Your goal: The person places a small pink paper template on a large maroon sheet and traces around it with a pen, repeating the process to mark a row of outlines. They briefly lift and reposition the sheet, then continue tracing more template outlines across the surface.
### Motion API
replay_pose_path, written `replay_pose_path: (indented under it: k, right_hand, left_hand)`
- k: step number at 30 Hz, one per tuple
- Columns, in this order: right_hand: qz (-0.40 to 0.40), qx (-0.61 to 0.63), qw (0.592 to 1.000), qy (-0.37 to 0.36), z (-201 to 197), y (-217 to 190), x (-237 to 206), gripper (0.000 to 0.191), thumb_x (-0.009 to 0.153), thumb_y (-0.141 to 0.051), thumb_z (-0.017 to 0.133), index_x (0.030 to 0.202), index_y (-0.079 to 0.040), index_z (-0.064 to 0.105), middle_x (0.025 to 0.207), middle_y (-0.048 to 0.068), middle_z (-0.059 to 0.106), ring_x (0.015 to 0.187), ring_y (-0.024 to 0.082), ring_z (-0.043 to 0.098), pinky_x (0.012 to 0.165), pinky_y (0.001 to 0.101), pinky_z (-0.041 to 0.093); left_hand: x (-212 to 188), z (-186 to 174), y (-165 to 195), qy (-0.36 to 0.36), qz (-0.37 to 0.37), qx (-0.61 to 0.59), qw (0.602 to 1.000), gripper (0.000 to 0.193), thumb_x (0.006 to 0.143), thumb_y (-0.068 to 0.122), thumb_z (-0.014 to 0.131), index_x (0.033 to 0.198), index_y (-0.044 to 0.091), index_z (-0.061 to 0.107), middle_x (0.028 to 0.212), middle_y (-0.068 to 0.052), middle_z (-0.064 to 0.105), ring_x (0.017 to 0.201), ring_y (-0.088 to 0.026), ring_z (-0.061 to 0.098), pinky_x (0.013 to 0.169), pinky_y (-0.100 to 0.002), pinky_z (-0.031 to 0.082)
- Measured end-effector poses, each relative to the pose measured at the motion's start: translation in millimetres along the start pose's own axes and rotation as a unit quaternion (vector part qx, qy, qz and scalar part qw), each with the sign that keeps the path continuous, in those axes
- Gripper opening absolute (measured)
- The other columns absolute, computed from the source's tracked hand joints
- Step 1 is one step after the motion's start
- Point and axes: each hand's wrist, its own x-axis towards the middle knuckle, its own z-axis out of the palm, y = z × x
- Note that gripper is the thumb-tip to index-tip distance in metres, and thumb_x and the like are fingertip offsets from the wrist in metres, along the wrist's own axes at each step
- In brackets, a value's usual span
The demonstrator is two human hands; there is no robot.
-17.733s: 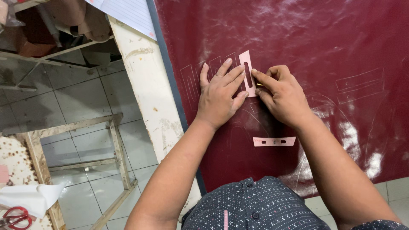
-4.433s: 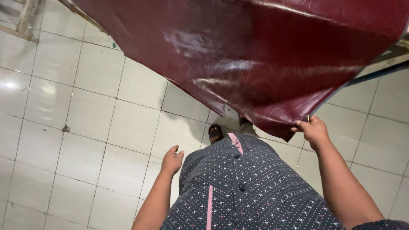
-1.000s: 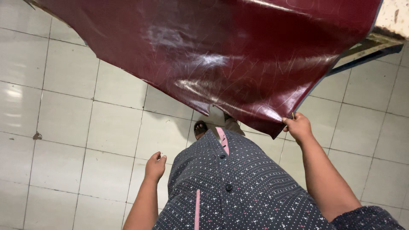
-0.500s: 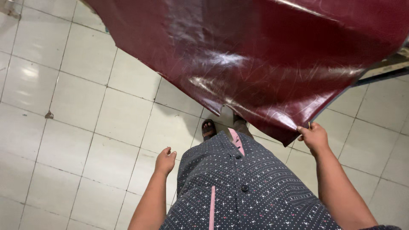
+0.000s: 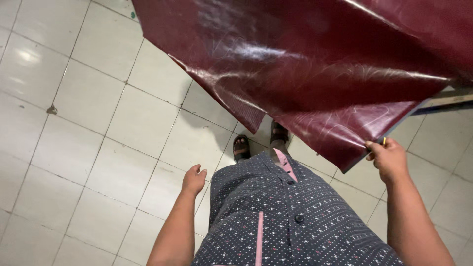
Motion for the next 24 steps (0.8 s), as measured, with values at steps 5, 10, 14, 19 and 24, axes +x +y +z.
replay_pose_path:
  k: [5,10,14,19,24]
  right_hand:
    - [0.001,-0.005,1.000,-0.003,-0.7,1.5,-1.8,0.014,0.097,-0.015,0.068,0.100,-0.002,0.063,0.071,0.008,0.062,0.053,0.011,0.047,0.047,0.0268,0.033]
    - [-0.008,0.020,1.000,-0.019,-2.4,2.4,1.6,0.014,0.097,-0.013,0.069,0.101,-0.002,0.060,0.077,0.005,0.063,0.057,0.010,0.053,0.047,0.0260,0.035]
    - [-0.004,0.013,1.000,-0.017,-2.9,4.2,2.4,0.014,0.096,-0.012,0.068,0.101,-0.002,0.060,0.079,0.005,0.063,0.058,0.010,0.055,0.048,0.0259,0.036]
    - [0.003,-0.001,1.000,-0.015,-2.8,6.6,1.7,0.015,0.096,-0.012,0.069,0.101,0.000,0.060,0.076,0.007,0.062,0.058,0.012,0.054,0.048,0.0270,0.035]
    - [-0.007,0.000,1.000,-0.019,-1.6,6.7,2.4,0.016,0.097,-0.013,0.069,0.101,0.000,0.062,0.077,0.009,0.063,0.058,0.013,0.054,0.048,0.0269,0.035]
  left_hand:
    - [0.9,4.5,-1.2,0.001,-0.010,-0.009,1.000,0.059,0.090,0.035,0.066,0.140,0.003,0.059,0.138,-0.021,0.064,0.128,-0.034,0.062,0.109,-0.039,0.047]
    - [-0.5,7.3,-2.2,0.000,-0.032,-0.039,0.999,0.060,0.089,0.034,0.067,0.141,0.004,0.058,0.139,-0.021,0.062,0.129,-0.034,0.061,0.109,-0.040,0.046]
    - [-1.1,10.0,-7.8,0.000,-0.028,-0.037,0.999,0.059,0.090,0.033,0.066,0.141,0.004,0.058,0.139,-0.021,0.062,0.129,-0.034,0.061,0.109,-0.040,0.046]
    - [-2.6,11.8,-13.9,0.009,-0.032,-0.031,0.999,0.058,0.090,0.033,0.067,0.140,0.003,0.059,0.138,-0.021,0.063,0.128,-0.034,0.061,0.109,-0.040,0.047]
    - [-2.7,9.7,-13.9,0.007,-0.036,-0.032,0.999,0.058,0.091,0.033,0.067,0.140,0.004,0.059,0.139,-0.021,0.063,0.128,-0.034,0.061,0.108,-0.040,0.047]
